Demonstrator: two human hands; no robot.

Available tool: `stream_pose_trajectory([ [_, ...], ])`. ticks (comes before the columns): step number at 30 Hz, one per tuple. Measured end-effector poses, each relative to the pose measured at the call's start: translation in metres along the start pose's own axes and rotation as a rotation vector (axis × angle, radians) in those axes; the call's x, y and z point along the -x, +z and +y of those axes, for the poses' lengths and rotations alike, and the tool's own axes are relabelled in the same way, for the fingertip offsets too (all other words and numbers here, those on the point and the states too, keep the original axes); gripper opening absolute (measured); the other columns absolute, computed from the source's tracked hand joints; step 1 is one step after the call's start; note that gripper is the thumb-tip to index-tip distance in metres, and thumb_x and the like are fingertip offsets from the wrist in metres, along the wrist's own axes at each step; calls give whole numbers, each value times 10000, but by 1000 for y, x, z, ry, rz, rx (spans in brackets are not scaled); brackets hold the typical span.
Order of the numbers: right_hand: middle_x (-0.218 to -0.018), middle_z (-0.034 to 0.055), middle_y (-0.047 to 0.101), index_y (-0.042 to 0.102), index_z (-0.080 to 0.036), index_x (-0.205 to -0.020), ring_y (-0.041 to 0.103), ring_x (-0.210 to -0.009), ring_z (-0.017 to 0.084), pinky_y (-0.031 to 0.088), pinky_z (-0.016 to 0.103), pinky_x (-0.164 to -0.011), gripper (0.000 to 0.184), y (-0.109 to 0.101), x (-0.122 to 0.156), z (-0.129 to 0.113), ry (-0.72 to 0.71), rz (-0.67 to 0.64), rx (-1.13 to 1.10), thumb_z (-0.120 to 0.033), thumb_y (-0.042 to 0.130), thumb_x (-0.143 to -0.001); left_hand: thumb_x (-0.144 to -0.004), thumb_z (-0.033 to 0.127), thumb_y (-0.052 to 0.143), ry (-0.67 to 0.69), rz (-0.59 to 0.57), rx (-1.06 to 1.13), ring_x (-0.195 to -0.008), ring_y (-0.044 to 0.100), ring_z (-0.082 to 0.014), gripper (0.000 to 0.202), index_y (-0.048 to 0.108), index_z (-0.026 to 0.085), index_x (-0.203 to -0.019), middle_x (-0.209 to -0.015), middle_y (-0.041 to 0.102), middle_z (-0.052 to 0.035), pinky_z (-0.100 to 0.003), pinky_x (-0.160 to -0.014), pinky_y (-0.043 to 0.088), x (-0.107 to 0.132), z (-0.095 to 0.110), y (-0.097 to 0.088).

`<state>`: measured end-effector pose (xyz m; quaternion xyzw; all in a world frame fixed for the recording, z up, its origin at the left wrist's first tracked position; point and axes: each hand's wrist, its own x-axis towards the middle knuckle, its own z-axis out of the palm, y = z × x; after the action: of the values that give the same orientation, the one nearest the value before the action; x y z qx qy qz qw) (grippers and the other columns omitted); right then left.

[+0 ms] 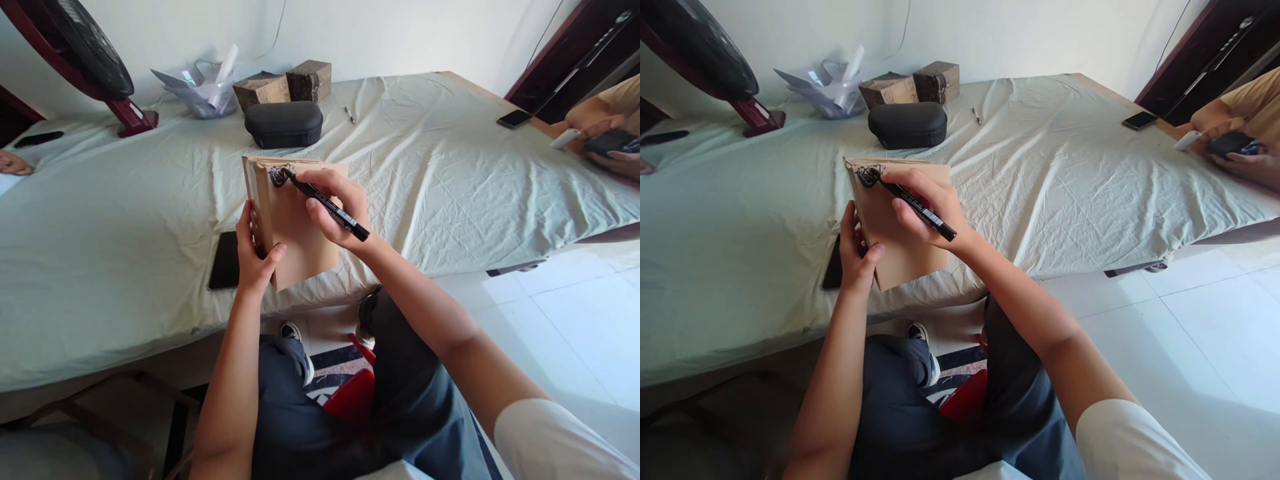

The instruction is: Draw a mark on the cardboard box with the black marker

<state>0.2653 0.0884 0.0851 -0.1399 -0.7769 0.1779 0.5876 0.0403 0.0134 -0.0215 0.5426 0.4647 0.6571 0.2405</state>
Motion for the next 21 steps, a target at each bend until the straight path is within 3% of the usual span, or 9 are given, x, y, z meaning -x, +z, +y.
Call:
stream_pose_trajectory([
  [4, -1125, 72, 828, 775, -267, -1399, 812, -981, 251, 738, 408, -885, 410, 0, 2, 0, 130, -57, 39, -533, 622, -1127, -635, 842, 1011, -20, 12, 36, -1677, 507, -489, 1259, 554, 470, -1747, -1801, 536, -78, -645, -1342, 495, 0, -4, -1],
  [10, -1090, 59, 823, 807, -293, -1311, 816, -958, 260, 730, 416, -854, 391, -5, 1, 0, 178, -56, -12, -591, 671, -1096, -677, 807, 1006, 0, 3, 37, -1656, 534, -477, 1209, 553, 464, -1744, -1796, 541, -90, -636, -1324, 509, 0, -4, -2],
  [16, -1096, 81, 817, 756, -311, -1369, 813, -984, 256, 719, 398, -872, 477, -10, -2, 11, 323, 192, 12, -713, 636, -1141, -711, 858, 948, 33, -16, -9, -1627, 560, -463, 1236, 507, 398, -1770, -1817, 517, -146, -623, -1280, 546, -1, -9, -8],
  [21, -942, 59, 805, 753, -304, -1266, 782, -783, 223, 697, 372, -732, 500, -20, -8, 25, 478, 314, -28, -769, 613, -1146, -715, 879, 926, 43, -3, -37, -1540, 629, -447, 1252, 490, 368, -1771, -1802, 521, -160, -583, -1206, 600, -3, -13, -11],
])
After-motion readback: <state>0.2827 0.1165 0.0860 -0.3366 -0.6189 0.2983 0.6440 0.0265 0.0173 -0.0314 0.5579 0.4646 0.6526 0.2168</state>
